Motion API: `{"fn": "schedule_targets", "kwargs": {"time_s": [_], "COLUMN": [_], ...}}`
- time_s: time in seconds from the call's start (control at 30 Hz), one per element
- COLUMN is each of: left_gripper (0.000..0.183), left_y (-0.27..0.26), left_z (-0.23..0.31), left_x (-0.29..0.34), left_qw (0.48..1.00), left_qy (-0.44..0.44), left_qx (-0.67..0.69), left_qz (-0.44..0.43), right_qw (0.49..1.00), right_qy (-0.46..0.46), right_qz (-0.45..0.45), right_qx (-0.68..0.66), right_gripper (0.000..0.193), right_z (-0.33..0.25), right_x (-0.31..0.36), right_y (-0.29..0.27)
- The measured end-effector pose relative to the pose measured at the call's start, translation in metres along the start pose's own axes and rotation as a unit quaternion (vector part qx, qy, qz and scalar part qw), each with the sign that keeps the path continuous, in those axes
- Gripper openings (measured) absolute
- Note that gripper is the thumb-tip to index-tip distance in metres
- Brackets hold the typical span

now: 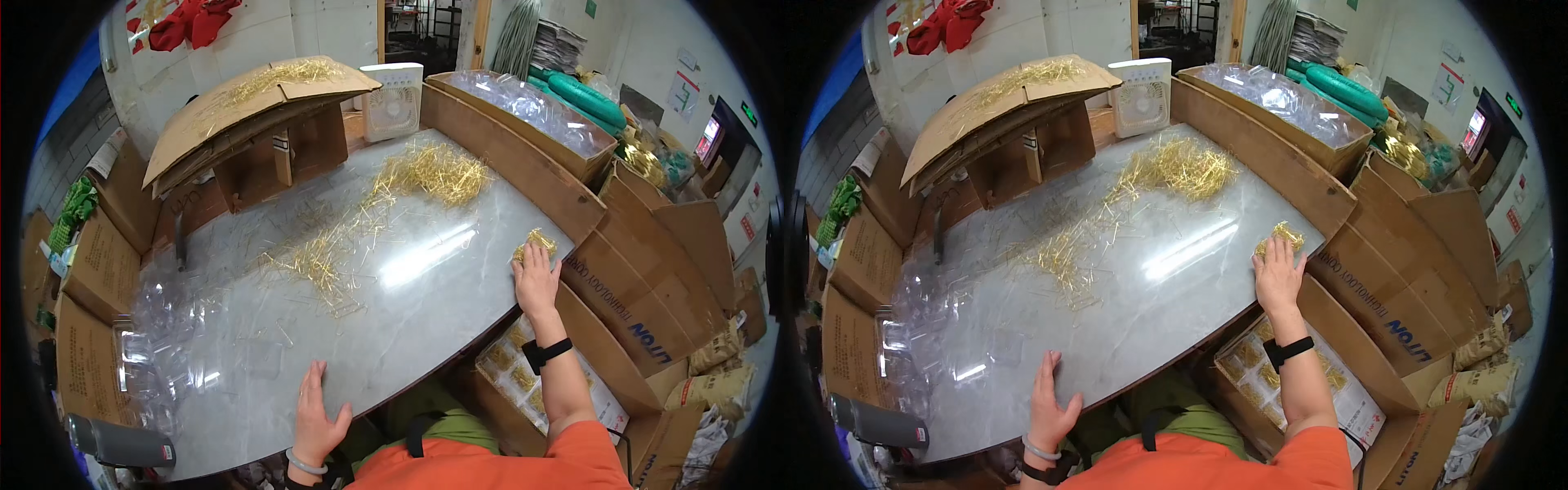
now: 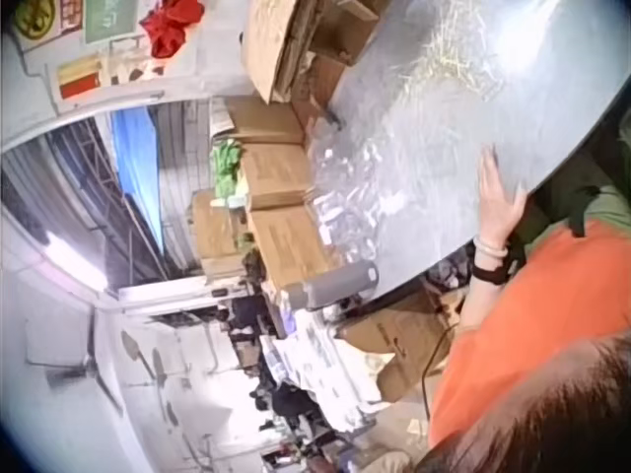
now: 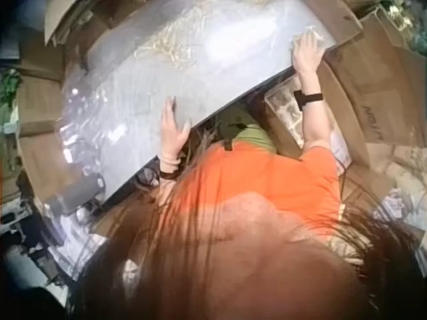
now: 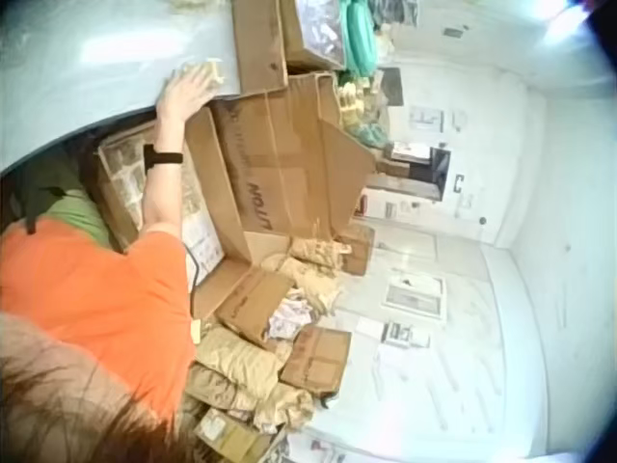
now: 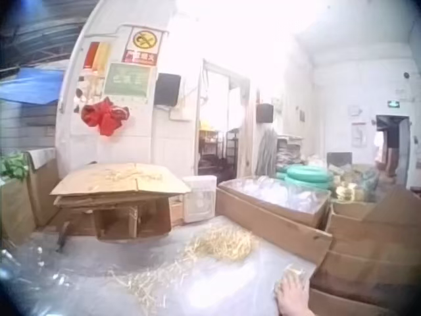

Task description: The recorder is bundling and organizing gold-colored metal wires on a workbench.

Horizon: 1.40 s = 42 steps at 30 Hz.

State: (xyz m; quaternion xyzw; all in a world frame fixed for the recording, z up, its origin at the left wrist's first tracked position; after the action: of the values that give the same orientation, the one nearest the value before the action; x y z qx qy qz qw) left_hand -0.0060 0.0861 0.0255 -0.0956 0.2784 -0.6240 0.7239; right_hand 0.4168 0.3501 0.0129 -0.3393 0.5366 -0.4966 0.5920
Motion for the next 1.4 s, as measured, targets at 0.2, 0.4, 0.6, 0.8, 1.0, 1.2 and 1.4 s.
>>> {"fn": "schedule_targets", "kwargs": {"time_s": [0.2, 0.4, 0.6, 0.8, 1.0, 1.2, 1.4], "left_gripper": [0.084, 0.072, 0.063, 0.064, 0.07, 0.073, 0.073], "left_y": [0.0, -0.002, -0.002, -0.008, -0.009, -0.007, -0.006], "left_z": [0.001, 0.004, 0.006, 0.009, 0.006, 0.004, 0.002], "left_x": [0.0, 0.0, -0.001, -0.002, -0.001, -0.003, -0.002], "left_qw": [0.999, 0.999, 0.993, 0.988, 0.99, 0.991, 0.991], "left_qy": [0.009, 0.014, 0.049, 0.051, 0.042, 0.042, 0.046], "left_qx": [-0.036, -0.039, -0.08, -0.107, -0.111, -0.104, -0.091], "left_qz": [0.006, 0.033, 0.069, 0.094, 0.08, 0.079, 0.089], "right_qw": [0.991, 0.89, 0.769, 0.784, 0.806, 0.812, 0.817], "right_qy": [-0.036, -0.37, -0.597, -0.599, -0.575, -0.57, -0.561], "right_qz": [0.125, -0.065, -0.102, -0.039, -0.01, -0.038, 0.0], "right_qx": [-0.02, -0.259, -0.206, -0.159, -0.138, -0.119, -0.132], "right_gripper": [0.061, 0.055, 0.06, 0.074, 0.082, 0.083, 0.08], "right_z": [-0.016, -0.176, -0.342, -0.338, -0.3, -0.338, -0.333], "right_x": [0.008, 0.028, 0.039, 0.101, 0.141, 0.107, 0.118], "right_y": [-0.038, -0.139, -0.125, -0.106, -0.136, -0.102, -0.105]}}
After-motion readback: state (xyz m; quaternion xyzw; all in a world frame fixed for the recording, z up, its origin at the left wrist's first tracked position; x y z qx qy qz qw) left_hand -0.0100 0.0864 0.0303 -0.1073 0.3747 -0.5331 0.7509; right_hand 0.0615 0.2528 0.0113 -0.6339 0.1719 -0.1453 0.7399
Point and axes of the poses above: each hand's wrist, its own x-axis away from the middle knuckle, its own y-axis out of the palm, z = x × y, the point moved 9 cm from there along -x, towards the middle knuckle, and after that the axes turned 14 degrees about x, right-handed, at the moved point
